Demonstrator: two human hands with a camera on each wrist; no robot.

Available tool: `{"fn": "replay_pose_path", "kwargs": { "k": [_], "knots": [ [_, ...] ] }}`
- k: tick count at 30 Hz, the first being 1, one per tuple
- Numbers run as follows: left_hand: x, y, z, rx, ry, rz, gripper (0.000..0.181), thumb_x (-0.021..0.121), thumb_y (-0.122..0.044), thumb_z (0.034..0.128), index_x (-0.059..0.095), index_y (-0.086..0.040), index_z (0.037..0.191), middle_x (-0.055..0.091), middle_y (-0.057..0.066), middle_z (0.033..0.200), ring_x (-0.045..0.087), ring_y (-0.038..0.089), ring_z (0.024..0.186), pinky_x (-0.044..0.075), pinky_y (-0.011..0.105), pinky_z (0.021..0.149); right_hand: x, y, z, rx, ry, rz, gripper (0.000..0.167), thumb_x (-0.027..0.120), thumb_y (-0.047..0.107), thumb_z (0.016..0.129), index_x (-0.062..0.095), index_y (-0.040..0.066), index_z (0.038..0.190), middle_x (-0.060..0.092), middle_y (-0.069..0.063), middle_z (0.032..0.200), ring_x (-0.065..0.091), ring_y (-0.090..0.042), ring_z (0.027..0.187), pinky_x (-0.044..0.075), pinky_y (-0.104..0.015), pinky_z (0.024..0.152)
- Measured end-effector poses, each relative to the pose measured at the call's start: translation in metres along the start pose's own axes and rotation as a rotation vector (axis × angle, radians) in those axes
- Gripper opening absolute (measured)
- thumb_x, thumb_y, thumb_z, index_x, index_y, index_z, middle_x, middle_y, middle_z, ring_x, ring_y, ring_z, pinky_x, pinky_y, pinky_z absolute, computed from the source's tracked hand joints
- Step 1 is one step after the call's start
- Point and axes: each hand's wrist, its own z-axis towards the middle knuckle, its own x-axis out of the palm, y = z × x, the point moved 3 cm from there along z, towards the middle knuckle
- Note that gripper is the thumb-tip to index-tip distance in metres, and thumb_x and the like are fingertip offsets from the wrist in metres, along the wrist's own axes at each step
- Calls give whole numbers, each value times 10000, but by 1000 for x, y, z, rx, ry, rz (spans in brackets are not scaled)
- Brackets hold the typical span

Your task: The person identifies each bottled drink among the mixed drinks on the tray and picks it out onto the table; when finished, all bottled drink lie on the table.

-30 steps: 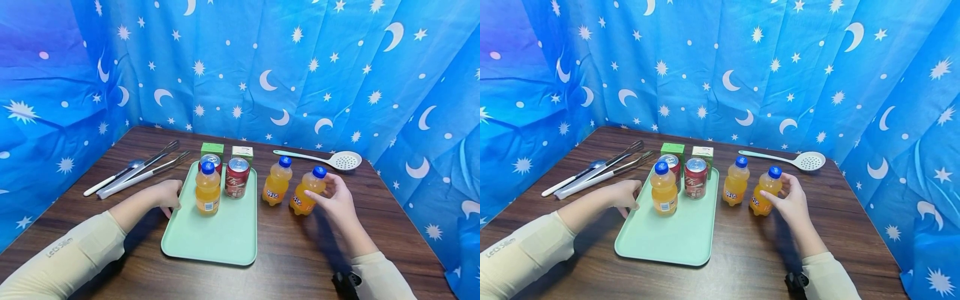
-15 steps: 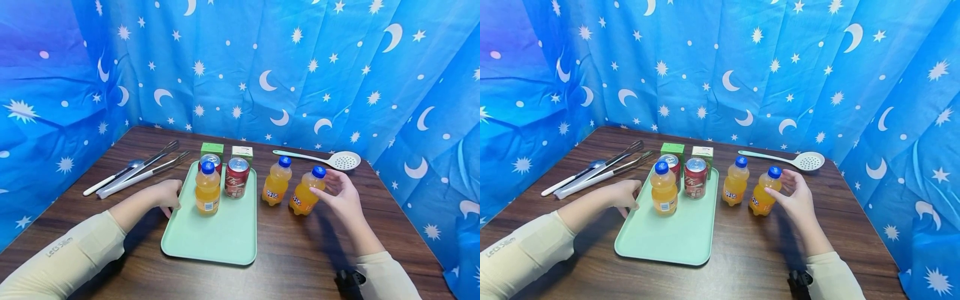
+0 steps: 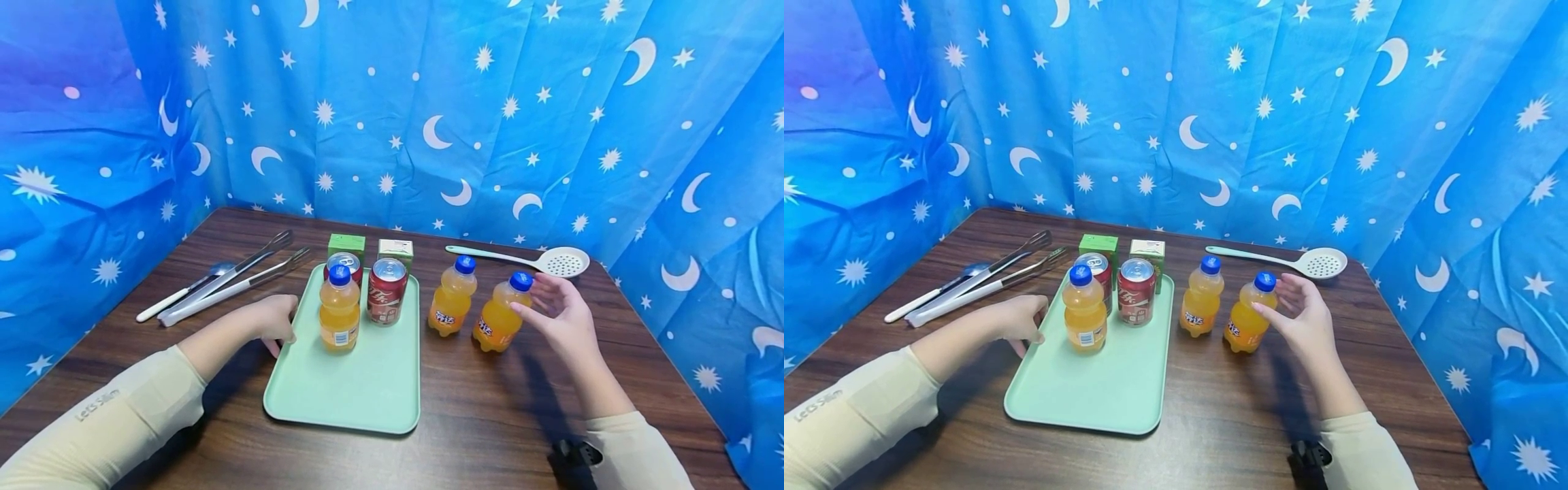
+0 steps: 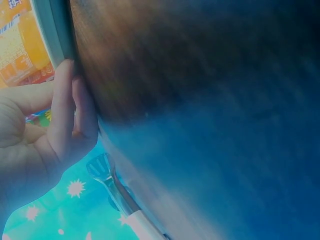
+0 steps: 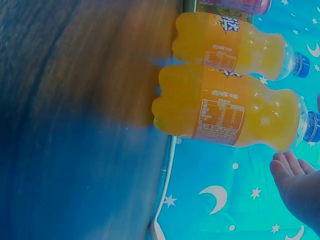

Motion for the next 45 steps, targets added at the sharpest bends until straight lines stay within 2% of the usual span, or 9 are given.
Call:
{"fn": "replay_pose_path", "kwargs": {
  "k": [6, 14, 25, 33, 45],
  "knots": [
    [0, 0, 0, 8, -2, 2, 307, 648, 131, 767, 448, 54, 987, 498, 177, 887, 614, 250, 650, 597, 327, 502, -2, 2, -1, -23, -23, -6, 681, 743, 257, 810, 401, 12, 1346, 525, -155, 1262, 514, -281, 1160, 475, -219, 946],
    [0, 1, 0, 4, 1, -8, 307, 646, 132, 767, 450, 50, 988, 497, 177, 888, 614, 252, 656, 598, 330, 504, -7, 4, -4, -69, -64, 40, 629, 764, 158, 790, 441, 12, 1309, 559, -161, 1228, 545, -176, 1115, 462, -131, 916],
    [1, 1, 0, -3, 4, 0, 307, 645, 129, 773, 456, 50, 1001, 504, 172, 885, 614, 241, 648, 598, 327, 507, -11, 6, -7, -51, -86, 21, 632, 758, 183, 797, 440, 40, 1324, 551, -154, 1253, 542, -173, 1127, 455, -127, 923],
    [0, -1, -1, 0, 1, 1, 304, 646, 129, 772, 454, 51, 995, 500, 173, 886, 612, 245, 651, 597, 328, 504, -14, 7, -8, -77, -110, 46, 593, 759, 133, 791, 461, 34, 1294, 559, -156, 1226, 541, -124, 1098, 456, -128, 924],
    [0, 1, -1, 6, 5, -12, 314, 639, 131, 767, 448, 61, 1007, 505, 177, 892, 618, 249, 658, 598, 330, 506, -14, 8, -9, -89, -116, 46, 594, 757, 125, 792, 466, 56, 1305, 563, -141, 1231, 543, -134, 1108, 456, -134, 927]
  ]
}}
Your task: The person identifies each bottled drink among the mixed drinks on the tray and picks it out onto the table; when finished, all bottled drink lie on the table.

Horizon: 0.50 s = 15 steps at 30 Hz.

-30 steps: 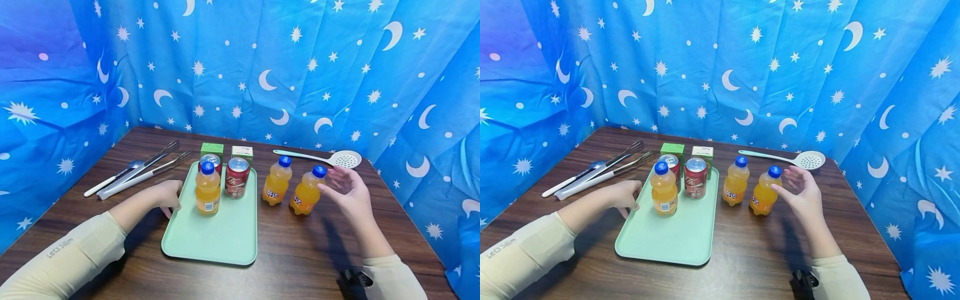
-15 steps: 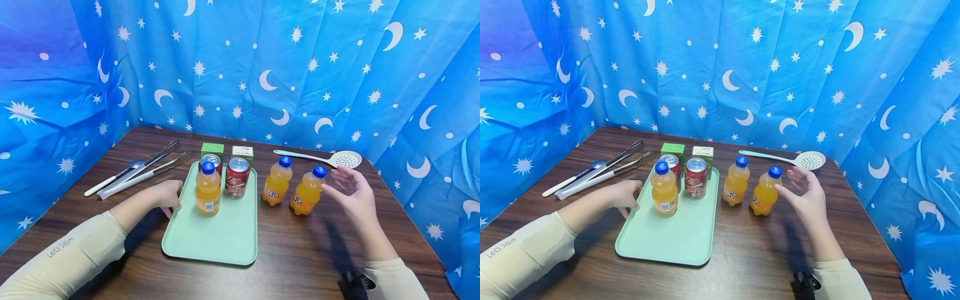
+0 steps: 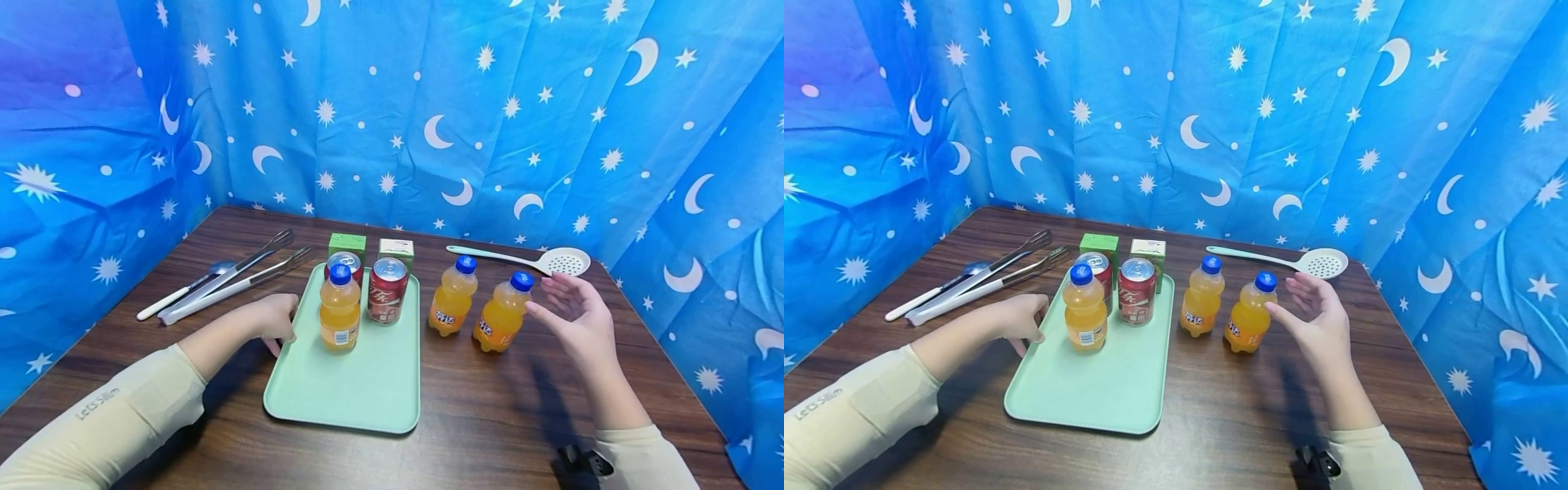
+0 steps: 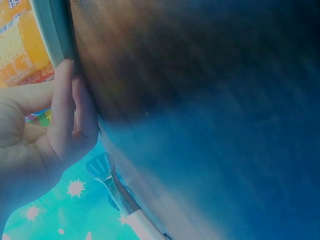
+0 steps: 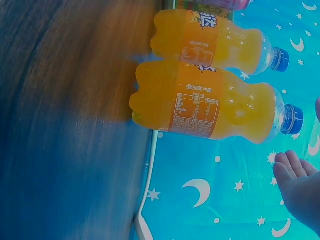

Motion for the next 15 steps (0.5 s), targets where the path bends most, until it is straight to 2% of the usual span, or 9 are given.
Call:
{"fn": "replay_pose_path", "kwargs": {
  "k": [15],
  "knots": [
    [1, 0, -1, 2, -13, 8, 309, 643, 137, 760, 450, 57, 988, 507, 178, 876, 611, 244, 645, 596, 329, 498, 0, 8, -2, -25, -4, 79, 566, 747, 40, 783, 477, 41, 1281, 558, -163, 1214, 543, -123, 1101, 457, -131, 924]
  ]
}}
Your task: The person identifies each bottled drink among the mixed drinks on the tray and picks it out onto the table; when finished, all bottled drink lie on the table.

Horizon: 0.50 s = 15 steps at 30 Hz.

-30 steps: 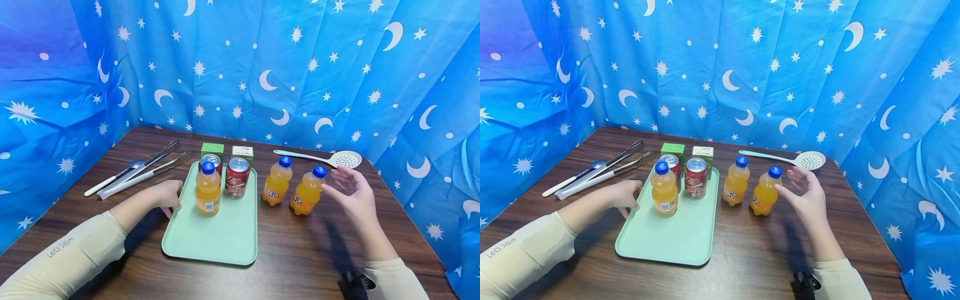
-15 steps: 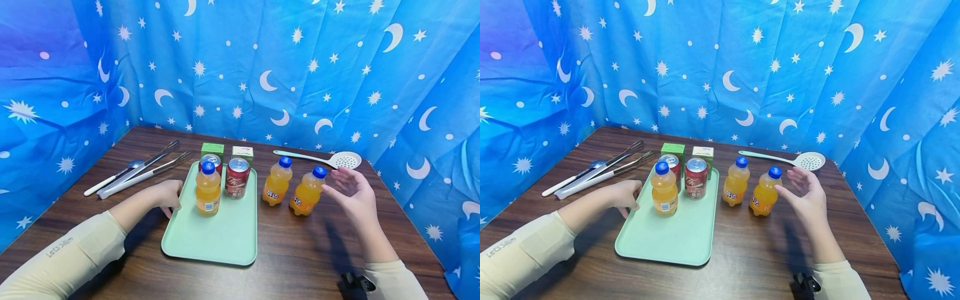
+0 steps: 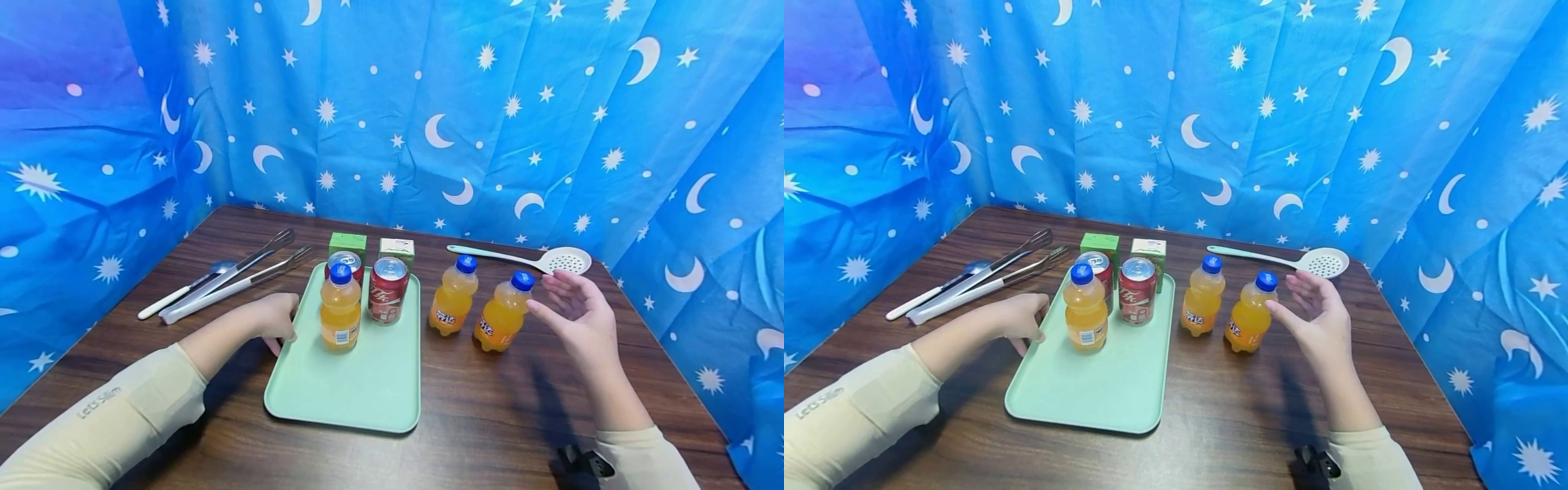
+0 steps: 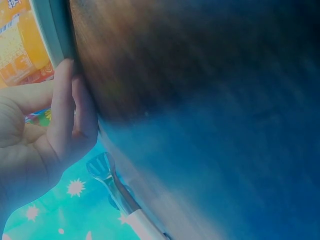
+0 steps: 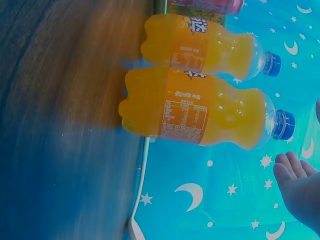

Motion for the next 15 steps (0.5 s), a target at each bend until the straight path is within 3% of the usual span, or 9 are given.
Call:
{"fn": "replay_pose_path", "kwargs": {
  "k": [15],
  "knots": [
    [0, 1, 2, -12, 4, 2, 305, 641, 140, 756, 449, 54, 978, 503, 178, 882, 615, 245, 646, 598, 327, 503, 4, 6, -2, -8, 9, 82, 575, 750, -1, 767, 484, 26, 1276, 561, -172, 1204, 546, -147, 1098, 459, -133, 923]
  ]
}}
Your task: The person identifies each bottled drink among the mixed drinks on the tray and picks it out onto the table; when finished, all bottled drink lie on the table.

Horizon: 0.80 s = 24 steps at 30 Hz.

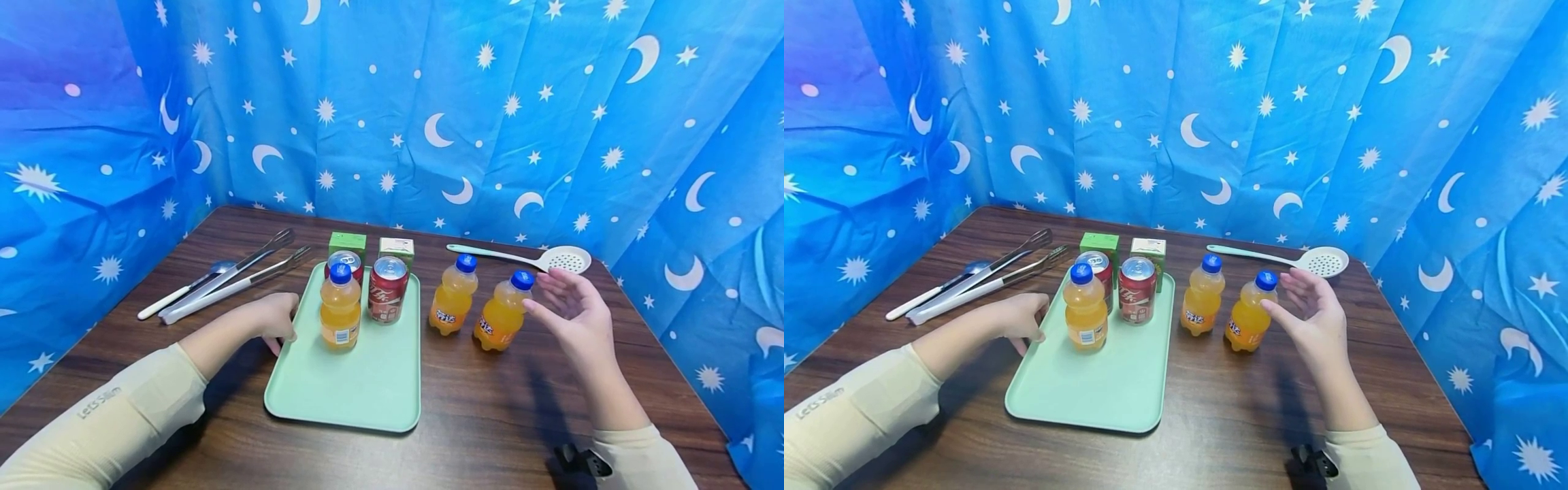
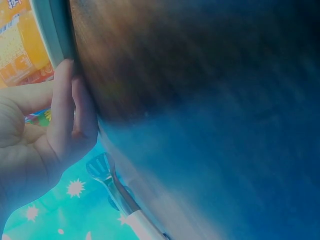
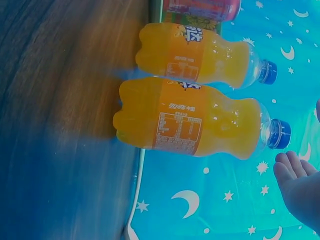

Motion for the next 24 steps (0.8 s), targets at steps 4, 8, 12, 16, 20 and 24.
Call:
{"fn": "replay_pose_path", "kwargs": {
  "k": [4, 8, 12, 16, 20, 24],
  "knots": [
    [0, 0, 0, -1, -3, -10, 306, 638, 144, 751, 449, 52, 974, 501, 178, 890, 616, 245, 644, 598, 328, 505, 1, 2, -1, 1, 6, -18, 576, 750, 19, 774, 482, 33, 1284, 562, -152, 1211, 541, -144, 1107, 457, -133, 926],
    [0, 0, 1, 5, -2, -15, 310, 638, 146, 747, 448, 53, 974, 499, 180, 888, 613, 249, 649, 598, 331, 504, 1, 3, -1, -3, 7, -42, 578, 749, 28, 778, 480, 42, 1289, 560, -148, 1218, 539, -144, 1114, 457, -134, 927],
    [1, 1, 1, 1, 0, -6, 307, 641, 139, 755, 451, 49, 978, 499, 177, 882, 607, 249, 657, 597, 329, 503, 1, 3, -1, -8, 4, -31, 581, 749, 12, 773, 481, 41, 1288, 558, -157, 1221, 540, -153, 1117, 458, -138, 927],
    [1, 1, 1, 3, 0, -9, 306, 639, 144, 748, 449, 51, 969, 503, 180, 871, 608, 247, 649, 597, 331, 500, 1, 4, 0, -15, 0, -11, 575, 747, 2, 771, 488, 47, 1283, 561, -150, 1219, 541, -157, 1119, 459, -141, 928],
    [1, 1, 0, 12, -5, -17, 314, 634, 150, 732, 445, 54, 962, 505, 182, 866, 611, 245, 637, 597, 332, 497, 1, 8, -1, -25, -4, 2, 560, 740, -10, 774, 494, 41, 1274, 577, -107, 1196, 546, -159, 1113, 461, -146, 927],
    [1, 1, 0, 16, -6, -18, 315, 631, 151, 728, 443, 55, 963, 506, 183, 867, 612, 243, 635, 597, 331, 497, 1, 12, -2, -39, -3, 14, 550, 733, -23, 776, 499, 36, 1270, 580, -111, 1187, 549, -164, 1109, 462, -149, 928]
  ]
}}
